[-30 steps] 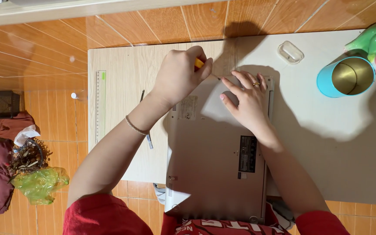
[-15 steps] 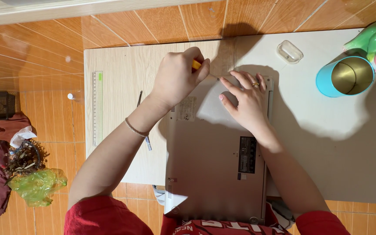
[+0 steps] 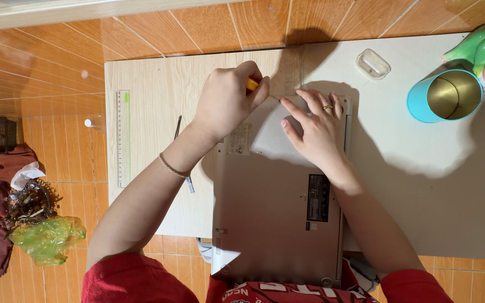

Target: Unscrewing and prying open the bottom back cover of a laptop using a screwdriver.

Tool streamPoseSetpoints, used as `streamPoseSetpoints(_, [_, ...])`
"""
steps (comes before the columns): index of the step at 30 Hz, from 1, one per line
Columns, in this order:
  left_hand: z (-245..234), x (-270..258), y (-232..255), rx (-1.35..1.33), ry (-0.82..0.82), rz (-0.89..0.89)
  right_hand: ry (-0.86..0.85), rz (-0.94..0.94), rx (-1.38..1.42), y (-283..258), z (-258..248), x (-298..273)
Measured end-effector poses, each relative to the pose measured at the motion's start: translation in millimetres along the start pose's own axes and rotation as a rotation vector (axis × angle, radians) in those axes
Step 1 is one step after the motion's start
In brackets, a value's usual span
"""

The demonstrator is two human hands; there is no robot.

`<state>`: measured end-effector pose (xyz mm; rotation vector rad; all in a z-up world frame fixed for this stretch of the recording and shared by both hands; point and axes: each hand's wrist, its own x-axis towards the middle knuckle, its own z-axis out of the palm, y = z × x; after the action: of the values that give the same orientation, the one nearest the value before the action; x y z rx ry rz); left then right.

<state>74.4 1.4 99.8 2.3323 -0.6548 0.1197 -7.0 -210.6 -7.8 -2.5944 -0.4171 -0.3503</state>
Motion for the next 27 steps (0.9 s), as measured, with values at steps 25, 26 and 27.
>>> streamPoseSetpoints(25, [9.9,31.5,10.8,0.29,-0.279,0.013,-0.001,-0.007,0.01,-0.9,-3.7,2.0])
streamPoseSetpoints(26, [25.7,30.9,1.8,0.425,-0.289,0.182,-0.017,0.021,0.043,-1.9,-5.4,2.7])
streamPoseSetpoints(27, [41.0,31.1,-6.9,0.559,-0.294,0.353,-0.031,0.048,0.074,-2.7,-7.6,4.2])
